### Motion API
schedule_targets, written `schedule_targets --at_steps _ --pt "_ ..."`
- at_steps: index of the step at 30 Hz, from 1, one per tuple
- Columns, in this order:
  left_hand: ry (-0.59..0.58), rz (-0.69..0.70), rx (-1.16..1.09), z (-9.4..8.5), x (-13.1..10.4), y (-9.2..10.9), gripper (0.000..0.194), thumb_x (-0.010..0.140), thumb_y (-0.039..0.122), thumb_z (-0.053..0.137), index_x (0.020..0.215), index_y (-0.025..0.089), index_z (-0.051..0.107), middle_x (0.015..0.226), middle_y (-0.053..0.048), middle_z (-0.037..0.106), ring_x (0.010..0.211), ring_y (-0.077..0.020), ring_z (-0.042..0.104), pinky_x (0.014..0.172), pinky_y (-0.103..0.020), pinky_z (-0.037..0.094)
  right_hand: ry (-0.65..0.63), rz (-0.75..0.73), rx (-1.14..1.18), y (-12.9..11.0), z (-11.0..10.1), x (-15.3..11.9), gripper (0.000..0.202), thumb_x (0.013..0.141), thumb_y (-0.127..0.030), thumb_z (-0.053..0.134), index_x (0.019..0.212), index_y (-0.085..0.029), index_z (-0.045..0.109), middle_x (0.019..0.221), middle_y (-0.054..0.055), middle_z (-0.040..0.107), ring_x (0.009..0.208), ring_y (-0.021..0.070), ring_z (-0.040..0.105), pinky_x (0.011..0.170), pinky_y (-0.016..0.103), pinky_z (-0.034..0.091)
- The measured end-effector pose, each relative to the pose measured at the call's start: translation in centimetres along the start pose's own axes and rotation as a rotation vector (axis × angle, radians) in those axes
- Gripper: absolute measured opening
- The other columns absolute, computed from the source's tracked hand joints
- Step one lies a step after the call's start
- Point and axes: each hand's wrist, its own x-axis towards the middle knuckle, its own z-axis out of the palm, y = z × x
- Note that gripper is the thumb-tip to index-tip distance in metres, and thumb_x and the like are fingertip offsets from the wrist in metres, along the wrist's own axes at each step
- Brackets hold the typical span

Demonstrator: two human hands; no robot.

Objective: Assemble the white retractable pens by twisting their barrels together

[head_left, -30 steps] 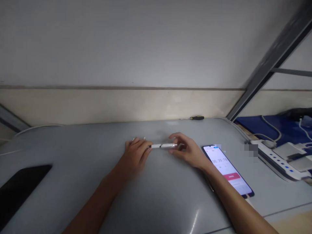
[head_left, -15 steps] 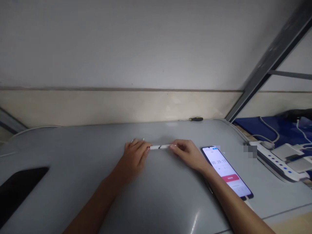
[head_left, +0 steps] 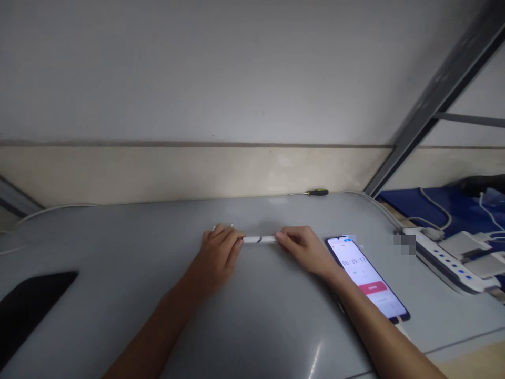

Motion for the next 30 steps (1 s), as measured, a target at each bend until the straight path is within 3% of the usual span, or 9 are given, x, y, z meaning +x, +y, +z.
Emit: schedule_targets --at_steps 4,8,12,16,19,21,23,27,30 --pt "-0.016 -0.011 0.007 -0.11 0.06 0.13 0.029 0.101 0.028 0.032 0.095 0.021 0.060 0.086 -0.002 0.062 0.085 -0.0194 0.050 0.079 -0.035 0.032 0.029 -0.031 0.054 0.06 -0.01 -0.06 0.025 0.081 -0.038 0.070 0.094 -0.019 0.061 0.073 -0.003 0.052 0.064 0.0117 0.048 0.058 0.023 0.035" --pt "-0.031 -0.015 -0.003 -0.12 0.06 0.10 0.030 0.101 0.028 0.031 0.097 0.021 0.059 0.087 -0.002 0.062 0.086 -0.0202 0.050 0.081 -0.036 0.032 -0.006 0.001 0.009 0.04 -0.03 0.00 0.034 0.091 -0.044 0.056 0.071 -0.017 0.057 0.063 -0.002 0.047 0.060 0.0116 0.043 0.055 0.024 0.031" --pt "-0.037 -0.017 -0.013 -0.07 0.03 0.00 0.030 0.101 0.028 0.030 0.098 0.021 0.059 0.087 -0.003 0.063 0.086 -0.0204 0.049 0.080 -0.036 0.032 0.033 -0.031 0.053 -0.13 -0.03 0.01 0.025 0.081 -0.041 0.070 0.090 -0.019 0.062 0.073 -0.002 0.055 0.064 0.0121 0.048 0.058 0.024 0.035" --pt "-0.034 -0.012 -0.020 -0.10 0.06 0.04 0.030 0.101 0.027 0.031 0.099 0.020 0.059 0.089 -0.003 0.063 0.087 -0.0207 0.049 0.081 -0.036 0.032 -0.016 0.006 -0.034 -0.13 -0.05 -0.07 0.037 0.092 -0.045 0.054 0.070 -0.017 0.060 0.060 -0.003 0.047 0.056 0.0110 0.041 0.054 0.025 0.030" --pt "-0.039 -0.018 -0.018 -0.09 0.08 0.02 0.029 0.101 0.027 0.031 0.098 0.020 0.059 0.089 -0.004 0.063 0.088 -0.0210 0.050 0.081 -0.036 0.032 0.016 -0.028 -0.025 -0.01 -0.03 -0.06 0.024 0.088 -0.043 0.062 0.090 -0.019 0.065 0.067 -0.003 0.052 0.061 0.0121 0.046 0.057 0.025 0.034" --pt "-0.039 -0.018 -0.017 -0.06 0.07 -0.05 0.030 0.101 0.028 0.030 0.097 0.020 0.059 0.088 -0.003 0.062 0.087 -0.0207 0.050 0.081 -0.036 0.032 0.032 -0.052 0.007 0.02 -0.01 -0.03 0.028 0.082 -0.038 0.070 0.103 -0.021 0.064 0.074 -0.002 0.056 0.065 0.0127 0.050 0.059 0.024 0.037" --pt "-0.037 -0.016 -0.017 -0.06 0.07 -0.11 0.031 0.101 0.029 0.030 0.095 0.020 0.059 0.085 -0.003 0.062 0.086 -0.0206 0.050 0.081 -0.036 0.032 0.012 -0.036 -0.023 -0.05 0.00 -0.02 0.020 0.086 -0.038 0.065 0.094 -0.019 0.066 0.070 -0.002 0.054 0.062 0.0122 0.048 0.056 0.024 0.035" --pt "-0.062 -0.031 -0.016 -0.12 0.14 -0.19 0.032 0.101 0.029 0.029 0.092 0.020 0.058 0.084 -0.003 0.063 0.085 -0.0206 0.050 0.081 -0.037 0.032 -0.025 0.002 -0.143 -0.21 0.02 -0.05 0.038 0.096 -0.043 0.049 0.072 -0.017 0.062 0.058 -0.002 0.048 0.056 0.0117 0.042 0.054 0.025 0.030" --pt "-0.069 -0.032 -0.016 -0.07 0.21 -0.38 0.031 0.100 0.029 0.029 0.089 0.020 0.057 0.081 -0.003 0.062 0.084 -0.0211 0.050 0.080 -0.037 0.033 0.005 -0.048 -0.090 -0.14 0.07 0.00 0.026 0.090 -0.043 0.060 0.095 -0.018 0.068 0.067 -0.002 0.056 0.060 0.0125 0.049 0.058 0.025 0.035"
